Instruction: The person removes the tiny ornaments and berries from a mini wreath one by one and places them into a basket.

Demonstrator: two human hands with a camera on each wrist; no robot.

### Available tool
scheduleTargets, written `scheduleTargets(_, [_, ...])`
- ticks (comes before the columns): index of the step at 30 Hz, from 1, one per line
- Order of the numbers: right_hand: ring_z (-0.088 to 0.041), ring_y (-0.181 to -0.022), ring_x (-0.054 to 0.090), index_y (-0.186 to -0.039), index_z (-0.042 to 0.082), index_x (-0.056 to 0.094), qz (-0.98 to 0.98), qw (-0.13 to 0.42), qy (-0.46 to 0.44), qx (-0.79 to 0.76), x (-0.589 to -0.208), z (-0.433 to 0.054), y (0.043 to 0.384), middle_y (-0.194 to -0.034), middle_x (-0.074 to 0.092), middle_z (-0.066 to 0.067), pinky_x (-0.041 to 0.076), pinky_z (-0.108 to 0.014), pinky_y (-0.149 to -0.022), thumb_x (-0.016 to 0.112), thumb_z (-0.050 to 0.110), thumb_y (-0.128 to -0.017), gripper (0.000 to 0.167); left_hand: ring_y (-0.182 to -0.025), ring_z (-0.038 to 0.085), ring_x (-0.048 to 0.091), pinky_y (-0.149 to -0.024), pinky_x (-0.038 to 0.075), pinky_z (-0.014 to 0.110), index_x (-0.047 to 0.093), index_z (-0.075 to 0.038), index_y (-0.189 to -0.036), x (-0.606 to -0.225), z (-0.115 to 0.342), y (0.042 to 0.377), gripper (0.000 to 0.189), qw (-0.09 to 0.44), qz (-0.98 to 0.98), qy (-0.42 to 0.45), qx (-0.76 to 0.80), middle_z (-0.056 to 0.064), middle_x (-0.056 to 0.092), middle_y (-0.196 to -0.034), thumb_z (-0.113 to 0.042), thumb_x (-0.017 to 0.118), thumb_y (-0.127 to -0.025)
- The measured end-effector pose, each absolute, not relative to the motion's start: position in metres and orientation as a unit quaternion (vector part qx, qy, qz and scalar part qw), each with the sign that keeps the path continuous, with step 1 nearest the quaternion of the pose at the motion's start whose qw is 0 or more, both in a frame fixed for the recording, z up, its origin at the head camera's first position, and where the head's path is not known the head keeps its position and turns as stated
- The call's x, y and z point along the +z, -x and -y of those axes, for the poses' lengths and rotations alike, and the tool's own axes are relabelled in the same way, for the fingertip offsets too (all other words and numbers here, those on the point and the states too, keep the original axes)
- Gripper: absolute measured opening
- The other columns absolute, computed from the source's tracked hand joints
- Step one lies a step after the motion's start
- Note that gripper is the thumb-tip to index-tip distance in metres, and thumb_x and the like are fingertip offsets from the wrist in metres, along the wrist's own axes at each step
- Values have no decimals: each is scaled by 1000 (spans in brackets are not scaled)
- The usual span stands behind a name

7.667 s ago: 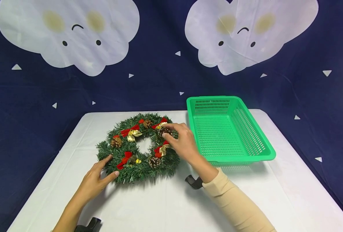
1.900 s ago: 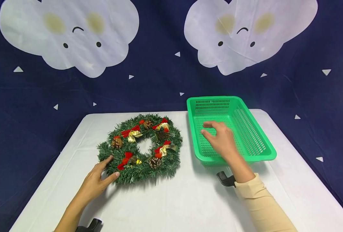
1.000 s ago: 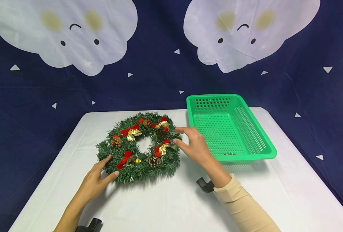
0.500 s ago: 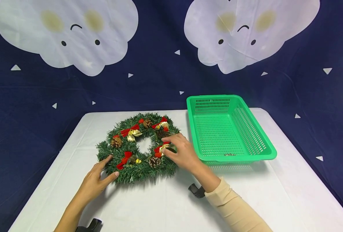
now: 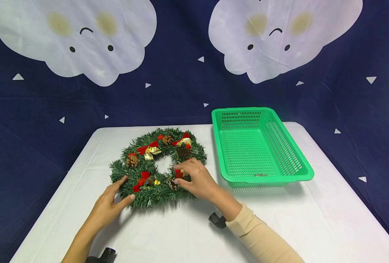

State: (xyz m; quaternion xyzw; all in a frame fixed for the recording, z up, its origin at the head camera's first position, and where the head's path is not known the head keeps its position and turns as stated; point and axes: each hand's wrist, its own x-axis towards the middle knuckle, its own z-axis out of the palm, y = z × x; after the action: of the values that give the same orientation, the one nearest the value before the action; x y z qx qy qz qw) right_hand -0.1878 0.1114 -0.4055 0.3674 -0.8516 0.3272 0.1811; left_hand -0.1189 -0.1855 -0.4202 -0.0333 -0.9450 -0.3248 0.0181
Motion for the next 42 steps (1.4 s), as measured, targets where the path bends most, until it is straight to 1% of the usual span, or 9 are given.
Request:
scheduleTargets(2, [-14, -96, 56, -114, 7, 66, 844, 187, -381, 326, -408, -110, 189, -105, 69, -2, 53, -33, -79, 76, 19, -78, 39, -137, 52, 24, -105, 23, 70, 28, -12, -149, -420, 185, 119, 80, 17, 945, 33, -326, 24, 32, -150, -51, 60, -87])
scheduleTargets(6, [-15, -98, 56, -113, 7, 67, 843, 185, -394, 317, -410, -107, 188, -107, 69, -3, 52, -31, -80, 77, 21, -77, 40, -137, 50, 25, -105, 24, 69, 28, -12, -149, -420, 185, 119, 80, 17, 944, 34, -327, 23, 32, -151, -51, 60, -87])
scheduleTargets(9, [-16, -101, 57, -112, 7, 67, 846, 183, -397, 305, -413, -105, 187, -109, 69, -3, 52, -32, -84, 77, 21, -77, 39, -137, 49, 26, -105, 26, 69, 28, -12, -149, -420, 186, 119, 80, 17, 945, 34, -326, 23, 32, -150, -52, 60, -87])
scheduleTargets(12, [-16, -103, 57, -113, 8, 67, 850, 182, -397, 294, -415, -103, 187, -110, 69, -2, 50, -36, -91, 77, 21, -77, 39, -137, 50, 26, -104, 26, 69, 29, -12, -149, -420, 186, 119, 80, 19, 945, 35, -325, 23, 32, -150, -51, 60, -87])
scheduleTargets(16, [-15, -106, 56, -113, 10, 67, 857, 174, -392, 286, -416, -101, 187, -111, 69, -1, 48, -39, -96, 76, 23, -78, 39, -137, 50, 26, -104, 27, 69, 29, -12, -149, -421, 186, 120, 80, 23, 944, 36, -326, 24, 33, -150, -51, 61, -87])
scheduleTargets(17, [-15, -106, 56, -114, 11, 67, 859, 171, -389, 285, -417, -101, 187, -112, 68, -1, 48, -37, -94, 75, 24, -78, 39, -137, 50, 26, -104, 27, 69, 29, -11, -149, -421, 186, 120, 80, 24, 944, 37, -326, 24, 33, -150, -51, 61, -87])
scheduleTargets(29, [-16, -110, 56, -114, 12, 67, 871, 150, -380, 274, -422, -98, 187, -112, 68, 0, 46, -39, -98, 74, 27, -80, 37, -137, 49, 27, -104, 27, 69, 29, -12, -149, -420, 186, 119, 80, 23, 944, 37, -326, 23, 33, -150, -51, 60, -87])
scheduleTargets(38, [-16, -113, 54, -116, 14, 65, 881, 136, -382, 245, -424, -97, 188, -116, 66, 0, 47, -38, -98, 74, 30, -80, 40, -137, 46, 30, -104, 29, 68, 30, -10, -148, -422, 186, 120, 79, 30, 944, 42, -326, 23, 35, -149, -50, 61, -87])
scheduleTargets(42, [-16, -114, 53, -117, 15, 65, 882, 133, -384, 237, -424, -96, 187, -117, 65, 1, 47, -38, -99, 74, 31, -80, 41, -137, 47, 29, -104, 28, 68, 30, -10, -148, -423, 186, 120, 79, 31, 944, 42, -325, 22, 35, -149, -49, 61, -87])
